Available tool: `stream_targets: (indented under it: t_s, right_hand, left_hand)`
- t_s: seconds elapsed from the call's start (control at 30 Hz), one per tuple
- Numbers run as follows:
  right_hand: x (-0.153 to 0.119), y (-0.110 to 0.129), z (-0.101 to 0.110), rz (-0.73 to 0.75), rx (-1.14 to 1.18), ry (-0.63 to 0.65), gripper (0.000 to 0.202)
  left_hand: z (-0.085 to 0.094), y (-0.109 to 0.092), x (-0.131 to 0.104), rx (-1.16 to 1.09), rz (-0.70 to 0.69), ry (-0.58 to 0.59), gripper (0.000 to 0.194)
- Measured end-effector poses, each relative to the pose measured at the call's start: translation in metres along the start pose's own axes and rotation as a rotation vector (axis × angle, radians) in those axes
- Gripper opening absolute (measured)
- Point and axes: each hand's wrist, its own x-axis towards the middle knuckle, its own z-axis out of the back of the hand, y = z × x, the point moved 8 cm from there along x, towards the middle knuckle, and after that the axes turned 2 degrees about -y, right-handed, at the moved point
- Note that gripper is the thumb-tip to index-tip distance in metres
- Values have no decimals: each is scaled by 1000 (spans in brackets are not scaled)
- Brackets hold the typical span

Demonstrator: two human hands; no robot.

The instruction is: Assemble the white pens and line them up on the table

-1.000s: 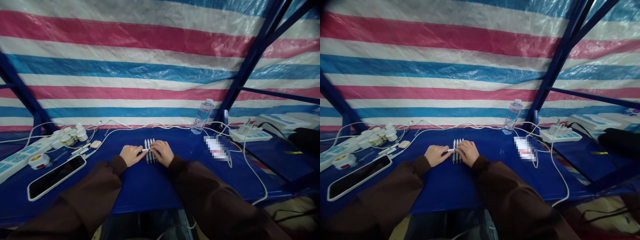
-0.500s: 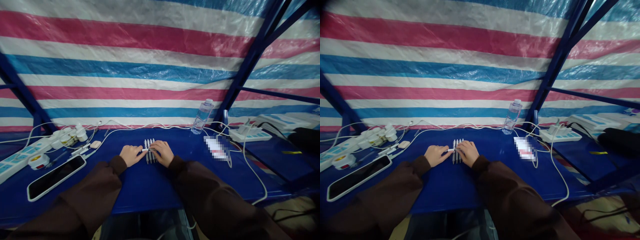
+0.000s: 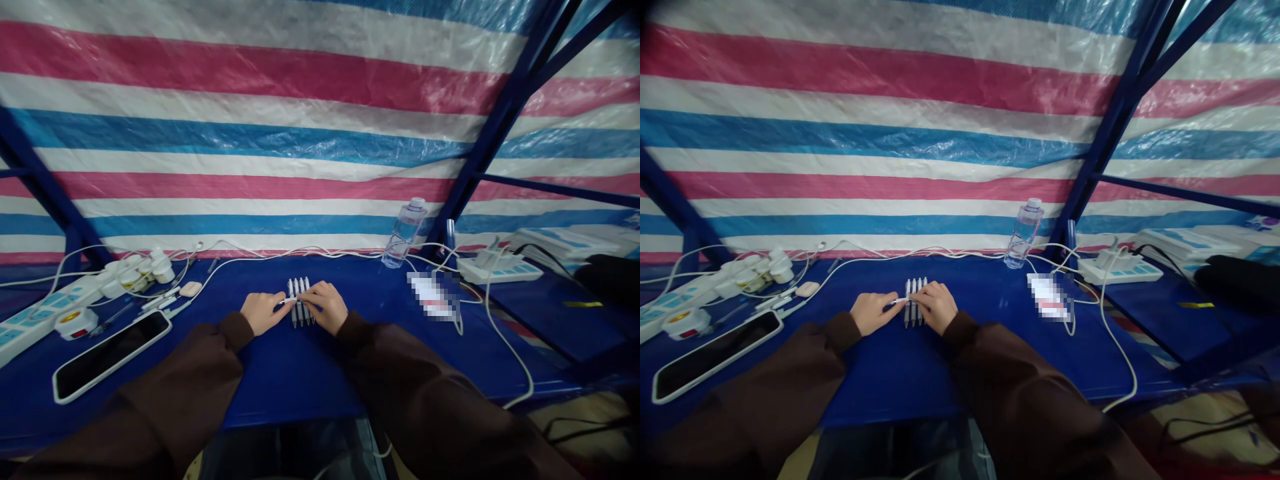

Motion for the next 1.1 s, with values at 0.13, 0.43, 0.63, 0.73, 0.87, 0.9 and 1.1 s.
stream_targets:
  t_s: [0.13, 0.43, 0.63, 0.73, 0.87, 0.9, 1.1]
  right_hand:
    - [0, 2, 3, 20, -10, -31, 22]
    - [1, 4, 7, 26, -19, -68, 22]
    - [1, 6, 8, 38, -76, -72, 20]
    - [1, 7, 8, 42, -89, -70, 20]
    - [2, 7, 6, 33, -106, -16, 18]
    - [2, 8, 4, 31, -108, 5, 20]
    - [4, 9, -3, 39, -110, 104, 30]
  left_hand:
    - [0, -1, 0, -22, 9, 12, 45]
    - [0, -3, 1, -38, 11, 35, 47]
    - [0, -4, 0, -39, 8, 45, 48]
    - [0, -4, 0, -50, 5, 47, 48]
    - [4, -1, 0, -60, 24, 18, 47]
    - [5, 0, 0, -58, 34, -1, 47]
    - [8, 2, 0, -16, 38, -55, 45]
